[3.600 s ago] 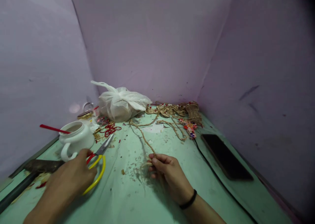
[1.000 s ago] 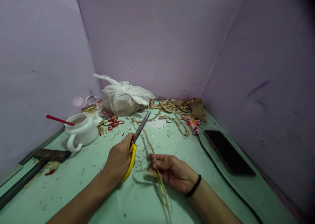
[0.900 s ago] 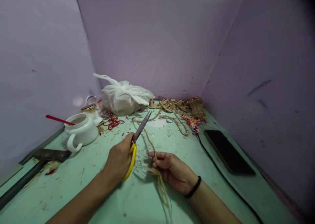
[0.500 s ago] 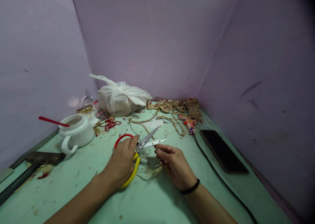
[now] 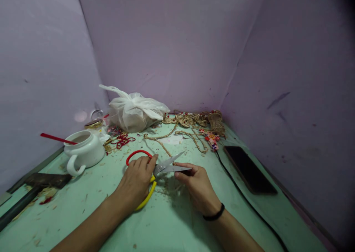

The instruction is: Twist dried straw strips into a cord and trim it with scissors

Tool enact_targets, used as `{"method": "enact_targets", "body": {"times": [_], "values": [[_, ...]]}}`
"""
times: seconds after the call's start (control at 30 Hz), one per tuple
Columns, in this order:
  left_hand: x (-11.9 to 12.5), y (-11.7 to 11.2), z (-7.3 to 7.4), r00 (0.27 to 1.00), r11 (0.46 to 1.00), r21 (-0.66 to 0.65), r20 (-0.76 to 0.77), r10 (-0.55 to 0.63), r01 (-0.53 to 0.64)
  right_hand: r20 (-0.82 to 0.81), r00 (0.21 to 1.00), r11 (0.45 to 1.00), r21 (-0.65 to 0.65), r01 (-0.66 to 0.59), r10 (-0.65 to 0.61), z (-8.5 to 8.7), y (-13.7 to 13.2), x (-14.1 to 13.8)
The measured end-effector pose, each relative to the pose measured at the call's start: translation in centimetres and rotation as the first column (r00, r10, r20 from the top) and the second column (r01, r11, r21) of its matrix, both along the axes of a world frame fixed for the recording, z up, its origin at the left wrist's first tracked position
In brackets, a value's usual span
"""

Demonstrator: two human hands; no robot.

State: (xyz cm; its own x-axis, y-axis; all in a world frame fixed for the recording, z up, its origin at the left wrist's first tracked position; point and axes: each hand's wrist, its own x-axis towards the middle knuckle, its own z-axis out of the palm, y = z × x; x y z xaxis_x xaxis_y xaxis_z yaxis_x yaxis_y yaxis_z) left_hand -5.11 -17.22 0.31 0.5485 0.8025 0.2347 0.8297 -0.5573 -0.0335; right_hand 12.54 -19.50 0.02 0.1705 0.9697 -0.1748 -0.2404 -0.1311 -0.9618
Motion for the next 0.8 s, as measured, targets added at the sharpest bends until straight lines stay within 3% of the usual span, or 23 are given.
{"method": "enact_targets", "body": {"times": [0.2, 0.47, 0.8], "values": [[-0.3, 0.2, -0.2, 0.999, 0.997, 0.065, -0.029, -0.03, 0.031, -0.035, 0.998, 0.997, -0.053, -0.05, 0.048, 0.5, -0.1, 0.5], [-0.7, 0.4, -0.1, 0.992, 0.992, 0.007, 0.014, -0.126, 0.125, -0.102, 0.989, 0.981, -0.149, -0.125, 0.11, 2.0, -0.4, 0.9], [-1.3, 0.6, 0.4, 0.969, 0.974, -0.037, 0.122, -0.216, 0.222, -0.155, 0.967, 0.966, -0.125, -0.225, 0.205, 2.3, -0.5, 1.5]]}}
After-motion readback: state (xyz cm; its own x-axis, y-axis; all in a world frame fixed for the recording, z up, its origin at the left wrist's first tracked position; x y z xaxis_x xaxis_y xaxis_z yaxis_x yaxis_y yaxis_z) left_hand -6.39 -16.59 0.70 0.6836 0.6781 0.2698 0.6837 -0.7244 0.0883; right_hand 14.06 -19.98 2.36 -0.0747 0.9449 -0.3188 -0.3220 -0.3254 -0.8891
